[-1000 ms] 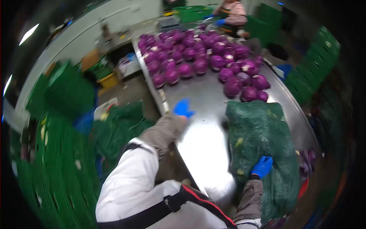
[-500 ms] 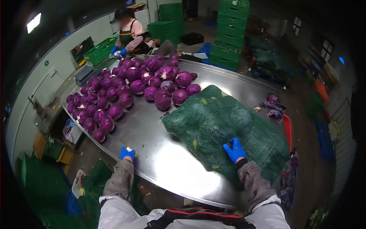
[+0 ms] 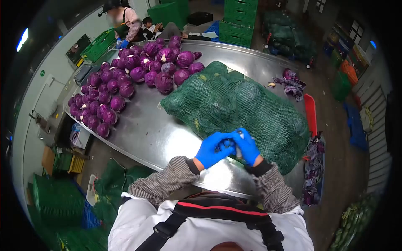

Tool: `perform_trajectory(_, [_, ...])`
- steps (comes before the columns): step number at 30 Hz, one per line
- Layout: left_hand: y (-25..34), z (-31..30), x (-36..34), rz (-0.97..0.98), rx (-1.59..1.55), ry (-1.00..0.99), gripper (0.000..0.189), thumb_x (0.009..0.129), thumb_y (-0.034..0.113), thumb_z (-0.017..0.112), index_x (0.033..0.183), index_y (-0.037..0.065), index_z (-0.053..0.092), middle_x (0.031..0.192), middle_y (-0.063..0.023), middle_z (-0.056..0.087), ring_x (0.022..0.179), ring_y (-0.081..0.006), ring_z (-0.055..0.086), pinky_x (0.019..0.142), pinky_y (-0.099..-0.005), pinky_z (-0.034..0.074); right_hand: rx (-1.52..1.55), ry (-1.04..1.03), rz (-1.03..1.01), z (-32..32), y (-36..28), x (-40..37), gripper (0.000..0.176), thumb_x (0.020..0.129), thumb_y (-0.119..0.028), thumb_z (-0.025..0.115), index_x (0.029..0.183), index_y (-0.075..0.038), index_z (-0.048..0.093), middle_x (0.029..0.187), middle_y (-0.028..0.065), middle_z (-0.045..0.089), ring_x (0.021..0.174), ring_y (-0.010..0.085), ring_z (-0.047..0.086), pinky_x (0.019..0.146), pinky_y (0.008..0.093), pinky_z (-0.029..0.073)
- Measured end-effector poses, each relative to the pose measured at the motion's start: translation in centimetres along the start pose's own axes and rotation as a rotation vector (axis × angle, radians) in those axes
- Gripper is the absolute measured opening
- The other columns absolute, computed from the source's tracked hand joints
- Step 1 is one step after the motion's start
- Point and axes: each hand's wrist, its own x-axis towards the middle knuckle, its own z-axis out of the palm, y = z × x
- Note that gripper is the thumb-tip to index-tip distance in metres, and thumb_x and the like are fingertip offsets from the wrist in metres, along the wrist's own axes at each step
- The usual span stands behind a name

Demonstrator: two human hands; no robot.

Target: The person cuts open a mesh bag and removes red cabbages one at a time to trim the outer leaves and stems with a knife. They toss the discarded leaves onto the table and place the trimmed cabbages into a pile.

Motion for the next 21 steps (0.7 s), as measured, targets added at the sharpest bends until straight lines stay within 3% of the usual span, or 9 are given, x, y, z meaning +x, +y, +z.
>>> perform_trajectory(1, [-1.0,-0.7,0.6,0.053,0.061,0.060,0.040,0.074,0.011,0.066,0.112,0.006,0.054,0.094,-0.0060,0.055,0.081,-0.0136,0.054,0.072,-0.0262,0.045,0.054,0.021,0.120,-1.3,-0.8,-1.2,0.026,0.087,-0.030,0.053,0.104,-0.010,0.049,0.078,0.0040,0.055,0.060,0.0147,0.053,0.053,0.0298,0.045])
perform_trajectory(3, [-3.5,-3.6,2.5,0.125,0.193,0.241,0.038,0.075,0.011,0.066,0.111,0.005,0.055,0.098,-0.0073,0.055,0.084,-0.0147,0.054,0.075,-0.0278,0.044,-0.433,0.224,0.248,-5.3,-0.9,-2.3,0.026,0.087,-0.030,0.052,0.105,-0.011,0.047,0.070,0.0033,0.052,0.057,0.0132,0.051,0.049,0.0275,0.043])
perform_trajectory(6, [-6.4,-8.8,6.8,0.179,0.460,0.525,0.045,0.075,0.015,0.068,0.115,0.004,0.052,0.102,-0.0115,0.056,0.091,-0.0215,0.054,0.081,-0.0318,0.043,-0.557,0.286,0.122,-9.8,-0.1,-2.9,0.027,0.087,-0.030,0.052,0.105,-0.011,0.046,0.065,0.0046,0.050,0.051,0.0137,0.049,0.044,0.0282,0.040])
perform_trajectory(9, [-8.3,-11.9,11.3,0.139,0.565,0.563,0.054,0.074,0.024,0.069,0.120,0.005,0.048,0.108,-0.0148,0.054,0.097,-0.0273,0.052,0.086,-0.0363,0.041,-0.431,0.282,0.262,-9.8,-4.8,-2.2,0.026,0.086,-0.029,0.053,0.103,-0.009,0.049,0.065,0.0058,0.051,0.053,0.0158,0.051,0.047,0.0321,0.042])
perform_trajectory(13, [-10.7,-13.5,15.0,0.037,0.908,0.588,0.068,0.075,0.050,0.059,0.127,0.011,0.041,0.111,-0.0165,0.050,0.106,-0.0327,0.045,0.091,-0.0458,0.034,-0.896,0.130,-0.016,-9.8,-7.8,3.4,0.032,0.088,-0.032,0.045,0.104,-0.005,0.049,0.085,0.0203,0.058,0.077,0.0366,0.057,0.070,0.0406,0.045])
perform_trajectory(15, [-13.0,-13.9,16.1,-0.128,1.068,0.576,0.070,0.077,0.063,0.046,0.130,0.018,0.038,0.116,-0.0152,0.049,0.109,-0.0327,0.045,0.093,-0.0526,0.031,-1.061,0.152,-0.120,-8.0,-9.5,7.1,0.032,0.088,-0.033,0.043,0.103,-0.005,0.050,0.089,0.0204,0.059,0.081,0.0377,0.057,0.073,0.0422,0.045])
perform_trajectory(16, [-13.0,-14.1,16.0,-0.124,1.066,0.575,0.070,0.077,0.063,0.046,0.130,0.018,0.038,0.116,-0.0152,0.049,0.109,-0.0327,0.045,0.093,-0.0526,0.031,-1.222,0.172,-0.224,-6.9,-10.3,9.1,0.033,0.088,-0.034,0.041,0.102,-0.006,0.052,0.093,0.0204,0.059,0.086,0.0388,0.056,0.076,0.0438,0.044])
perform_trajectory(18, [-12.8,-14.5,15.7,-0.324,1.102,0.419,0.067,0.079,0.060,0.045,0.130,0.017,0.038,0.112,-0.0169,0.052,0.104,-0.0342,0.049,0.089,-0.0524,0.033,-1.424,0.104,-0.067,-4.5,-11.6,13.4,0.033,0.088,-0.033,0.039,0.101,-0.007,0.054,0.095,0.0194,0.060,0.087,0.0384,0.057,0.077,0.0453,0.045])
perform_trajectory(21, [-14.0,-15.4,15.0,-0.274,1.111,0.435,0.064,0.081,0.059,0.042,0.128,0.016,0.041,0.107,-0.0166,0.054,0.097,-0.0338,0.053,0.084,-0.0471,0.039,-1.561,0.037,0.023,-1.2,-11.1,20.5,0.033,0.088,-0.031,0.038,0.100,-0.007,0.057,0.095,0.0195,0.060,0.086,0.0379,0.058,0.075,0.0457,0.046])
